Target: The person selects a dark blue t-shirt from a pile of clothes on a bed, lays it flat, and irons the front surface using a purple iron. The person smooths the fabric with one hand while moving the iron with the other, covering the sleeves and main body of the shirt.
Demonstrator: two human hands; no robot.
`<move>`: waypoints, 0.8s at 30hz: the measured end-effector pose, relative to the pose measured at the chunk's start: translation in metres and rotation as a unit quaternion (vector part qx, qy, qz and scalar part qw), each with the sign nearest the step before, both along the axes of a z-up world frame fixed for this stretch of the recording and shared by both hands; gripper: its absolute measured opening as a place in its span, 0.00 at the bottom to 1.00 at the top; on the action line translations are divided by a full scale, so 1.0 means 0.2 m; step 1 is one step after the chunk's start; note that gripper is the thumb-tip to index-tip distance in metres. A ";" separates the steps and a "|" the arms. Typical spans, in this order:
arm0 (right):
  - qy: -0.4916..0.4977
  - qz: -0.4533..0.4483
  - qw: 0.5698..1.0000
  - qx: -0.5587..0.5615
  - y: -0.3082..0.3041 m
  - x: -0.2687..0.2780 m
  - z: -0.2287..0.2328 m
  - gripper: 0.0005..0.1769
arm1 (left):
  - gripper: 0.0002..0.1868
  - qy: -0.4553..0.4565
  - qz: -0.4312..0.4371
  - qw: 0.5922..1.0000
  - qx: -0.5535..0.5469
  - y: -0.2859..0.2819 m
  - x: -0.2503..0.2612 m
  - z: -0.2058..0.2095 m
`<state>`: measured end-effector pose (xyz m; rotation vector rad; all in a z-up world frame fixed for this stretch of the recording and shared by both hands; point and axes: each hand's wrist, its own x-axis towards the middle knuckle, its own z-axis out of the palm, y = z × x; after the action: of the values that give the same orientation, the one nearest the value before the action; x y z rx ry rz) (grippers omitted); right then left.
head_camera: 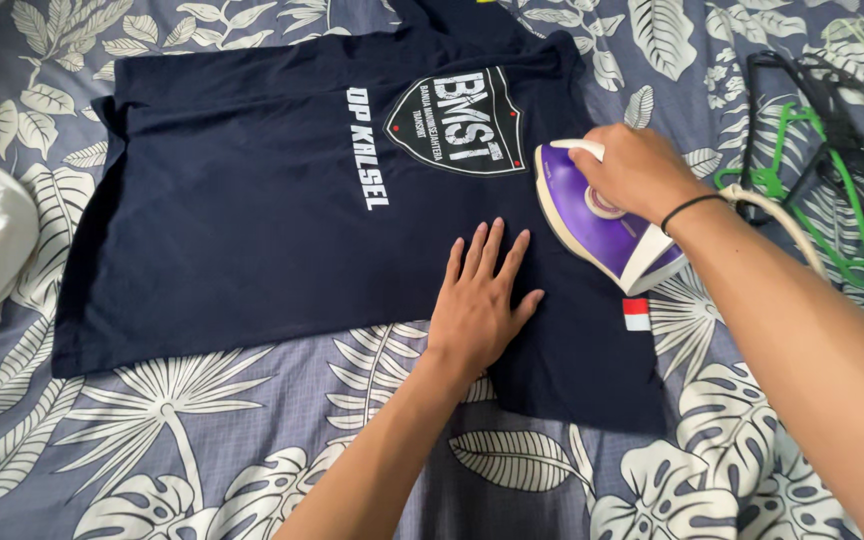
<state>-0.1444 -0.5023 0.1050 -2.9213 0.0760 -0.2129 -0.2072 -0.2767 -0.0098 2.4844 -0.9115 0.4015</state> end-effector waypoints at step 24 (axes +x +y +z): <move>0.092 0.040 0.991 -0.092 0.24 -0.48 0.15 0.31 | 0.11 0.059 0.095 0.980 -0.162 0.24 -0.33 0.07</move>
<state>-0.2394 -0.4541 0.1341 -3.1122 -0.0342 0.0673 -0.2739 -0.2282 0.0043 2.2703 -0.5156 0.4218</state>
